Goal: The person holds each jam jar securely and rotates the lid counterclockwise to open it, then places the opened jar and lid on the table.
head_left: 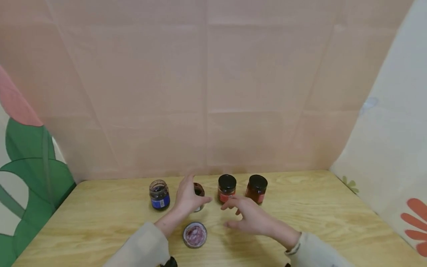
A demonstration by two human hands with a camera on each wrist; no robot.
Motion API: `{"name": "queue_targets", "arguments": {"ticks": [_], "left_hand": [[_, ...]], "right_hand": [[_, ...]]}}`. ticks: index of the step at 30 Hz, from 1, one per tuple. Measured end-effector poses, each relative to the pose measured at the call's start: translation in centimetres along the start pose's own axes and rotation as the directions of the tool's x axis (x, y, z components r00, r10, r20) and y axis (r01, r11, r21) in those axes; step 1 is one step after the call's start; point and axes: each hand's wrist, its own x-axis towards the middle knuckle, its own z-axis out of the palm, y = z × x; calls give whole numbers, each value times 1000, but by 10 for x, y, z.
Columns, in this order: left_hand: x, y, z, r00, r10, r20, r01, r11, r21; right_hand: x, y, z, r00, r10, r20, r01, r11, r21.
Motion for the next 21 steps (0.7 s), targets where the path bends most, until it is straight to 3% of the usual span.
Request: {"name": "queue_targets", "arguments": {"ticks": [13, 21], "left_hand": [[6, 21, 12, 997, 77, 5, -77, 995, -63], [3, 31, 24, 998, 59, 0, -59, 989, -135]], "right_hand": [[-9, 18, -17, 988, 11, -156, -21, 998, -61], [-13, 23, -21, 965, 28, -260, -46, 997, -61]]}}
